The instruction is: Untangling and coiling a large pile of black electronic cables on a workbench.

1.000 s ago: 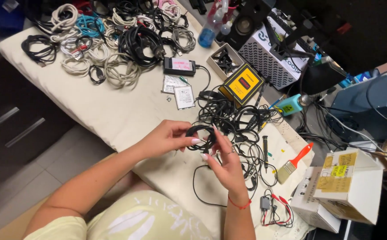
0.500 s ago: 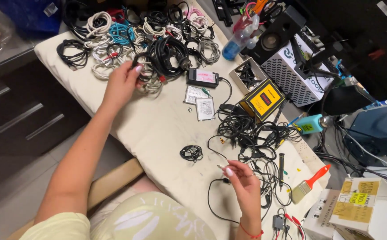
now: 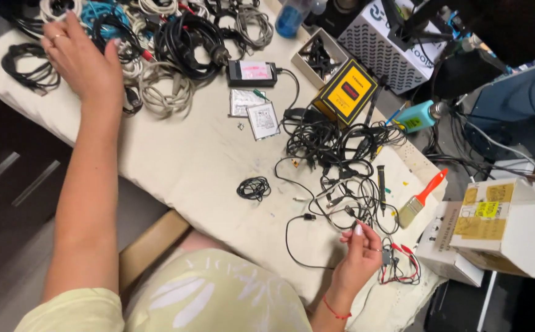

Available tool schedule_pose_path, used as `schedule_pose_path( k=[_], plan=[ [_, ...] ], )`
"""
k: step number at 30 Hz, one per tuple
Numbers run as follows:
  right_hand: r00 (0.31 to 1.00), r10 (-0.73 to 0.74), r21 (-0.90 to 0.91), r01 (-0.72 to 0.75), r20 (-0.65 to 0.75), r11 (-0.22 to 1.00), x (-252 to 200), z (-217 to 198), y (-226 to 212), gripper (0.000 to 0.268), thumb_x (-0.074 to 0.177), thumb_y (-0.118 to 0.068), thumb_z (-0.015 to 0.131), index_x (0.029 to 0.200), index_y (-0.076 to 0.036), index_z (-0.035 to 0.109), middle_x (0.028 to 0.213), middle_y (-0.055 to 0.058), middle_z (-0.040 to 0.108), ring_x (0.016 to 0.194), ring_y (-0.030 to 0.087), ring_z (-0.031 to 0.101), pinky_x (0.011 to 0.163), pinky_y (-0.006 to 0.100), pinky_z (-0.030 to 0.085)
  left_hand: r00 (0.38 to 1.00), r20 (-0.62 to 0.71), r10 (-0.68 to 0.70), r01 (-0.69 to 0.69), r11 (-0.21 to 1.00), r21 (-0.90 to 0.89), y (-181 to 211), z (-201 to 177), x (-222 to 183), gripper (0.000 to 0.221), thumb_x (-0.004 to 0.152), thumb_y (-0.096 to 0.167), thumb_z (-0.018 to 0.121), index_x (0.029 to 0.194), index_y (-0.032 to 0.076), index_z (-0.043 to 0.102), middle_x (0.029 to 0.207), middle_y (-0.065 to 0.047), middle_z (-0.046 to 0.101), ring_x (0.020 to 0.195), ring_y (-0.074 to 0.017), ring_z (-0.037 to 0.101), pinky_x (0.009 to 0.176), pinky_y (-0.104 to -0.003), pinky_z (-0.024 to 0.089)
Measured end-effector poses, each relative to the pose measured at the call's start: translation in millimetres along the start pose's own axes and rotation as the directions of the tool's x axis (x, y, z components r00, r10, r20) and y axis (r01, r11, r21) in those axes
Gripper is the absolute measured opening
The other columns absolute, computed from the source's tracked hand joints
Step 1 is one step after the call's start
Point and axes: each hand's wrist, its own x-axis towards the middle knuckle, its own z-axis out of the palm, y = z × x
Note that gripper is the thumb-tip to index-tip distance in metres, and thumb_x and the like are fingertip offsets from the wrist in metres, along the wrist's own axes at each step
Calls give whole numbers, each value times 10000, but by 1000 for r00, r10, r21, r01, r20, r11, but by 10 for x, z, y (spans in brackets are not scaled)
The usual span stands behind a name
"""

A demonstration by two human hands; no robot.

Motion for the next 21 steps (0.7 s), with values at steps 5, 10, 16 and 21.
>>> schedule_pose_path(
  k=[5,10,16,21],
  plan=[
    [1000,10,-94,-12,-22,995,-234,140,-126,139,1030,-27,588,1145,-5,662,796,86,652,699,123,609,675,218,532,937,-57,345,-331,824,-459,684,-492,-796,281,1004,-16,761,1242,-51,614,1185,-228,553,1154,-392,526,1034,-532,318],
    [999,19,-64,-22,-42,998,-452,141,-22,175,1018,-52,583,1162,10,661,734,84,626,672,117,595,599,223,516,351,593,725,-103,659,-745,1042,-607,-1701,538,887,423,707,1300,86,636,1207,-116,683,1138,-311,606,1024,-450,409],
    [994,112,48,-111,-11,993,-637,-61,185,172,992,-73,608,1135,7,661,675,86,606,592,118,561,567,230,484,256,819,513,-9,849,-529,1321,-621,-1999,438,797,389,826,1157,187,679,946,28,699,907,-210,645,759,-363,460],
    [995,100,-40,-99,24,994,-699,-196,78,180,981,-109,627,1110,-4,697,668,87,625,605,136,565,623,251,502,318,879,356,149,897,-417,1379,-511,-2101,182,794,249,813,937,182,722,801,83,646,753,-153,600,728,-319,423]
  ],
)
